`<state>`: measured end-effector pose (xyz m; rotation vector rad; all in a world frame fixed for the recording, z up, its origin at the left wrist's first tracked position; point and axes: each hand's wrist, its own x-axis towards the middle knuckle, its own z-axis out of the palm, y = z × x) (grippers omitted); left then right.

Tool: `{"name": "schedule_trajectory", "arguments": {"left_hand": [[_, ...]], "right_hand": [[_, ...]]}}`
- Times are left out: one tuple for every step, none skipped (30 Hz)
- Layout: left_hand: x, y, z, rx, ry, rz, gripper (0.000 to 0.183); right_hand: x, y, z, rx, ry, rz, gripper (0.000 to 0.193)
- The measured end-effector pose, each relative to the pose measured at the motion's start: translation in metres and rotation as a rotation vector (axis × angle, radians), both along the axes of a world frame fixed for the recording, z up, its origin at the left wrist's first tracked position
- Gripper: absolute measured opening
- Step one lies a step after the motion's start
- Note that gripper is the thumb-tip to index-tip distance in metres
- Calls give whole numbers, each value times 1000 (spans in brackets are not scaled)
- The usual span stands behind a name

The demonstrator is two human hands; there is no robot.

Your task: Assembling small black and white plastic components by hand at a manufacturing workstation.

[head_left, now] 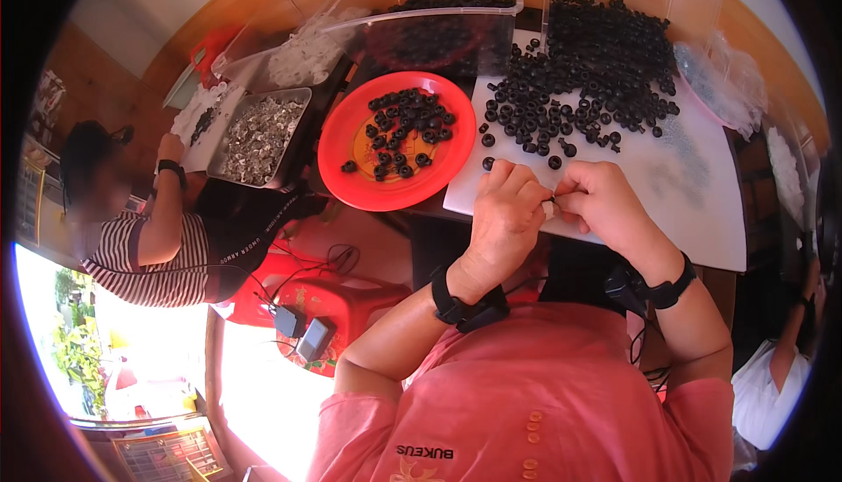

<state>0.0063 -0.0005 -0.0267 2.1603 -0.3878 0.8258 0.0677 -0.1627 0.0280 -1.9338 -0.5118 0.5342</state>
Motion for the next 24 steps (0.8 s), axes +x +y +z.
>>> {"name": "schedule_trajectory", "arguments": {"left_hand": [[1,0,-1,15,-15,-12,23],[1,1,-1,18,-14,-4,23],[0,1,0,36,-12,-27,24],[0,3,-1,52,-9,-53,25],[-1,4,-2,61,1,-71,27],[-2,5,-2,62,5,-67,27],[-3,3,-1,83,7,-69,29],[-4,2,0,103,10,-72,30],[-5,2,1,100,18,-72,30],[-4,0,2,116,22,-65,30],[-3,-1,2,131,26,-59,31],[-2,-1,0,124,33,-66,31],[0,0,0,129,29,-74,27],[2,1,-1,133,25,-83,23],[4,2,1,124,32,-95,23],[4,4,1,142,57,-104,25],[4,5,1,160,80,-114,28],[6,5,2,148,90,-122,28],[8,5,4,167,62,-113,25],[9,4,5,186,30,-102,23],[7,3,7,187,35,-97,21],[6,4,7,182,25,-102,21],[8,4,6,184,31,-116,21],[9,4,5,189,35,-129,20]], "right_hand": [[-2,0,3,-86,-95,0,5],[-3,0,3,-171,-190,1,6],[-3,0,1,-152,-214,0,8],[-2,-1,1,-149,-212,5,8],[-1,-2,2,-162,-179,17,8],[0,-2,4,-176,-145,28,8],[-2,-3,5,-176,-139,32,8],[-4,-4,6,-178,-170,36,8],[-5,-4,6,-181,-199,39,8],[-4,-5,6,-186,-192,35,8],[-2,-5,6,-166,-169,36,8],[-1,-6,5,-146,-146,36,9],[2,-6,4,-154,-137,27,9],[6,-6,2,-145,-93,40,9],[9,-6,1,-137,-50,53,9],[11,-6,2,-148,-35,48,9],[12,-5,4,-154,-25,69,9],[13,-4,6,-159,-16,90,9],[14,-2,6,-171,-4,84,9],[14,0,7,-191,-41,98,8],[12,0,9,-209,-82,113,8],[12,0,8,-215,-91,106,8],[13,-2,3,-205,-145,128,8],[14,-3,-1,-194,-203,150,9]]}}
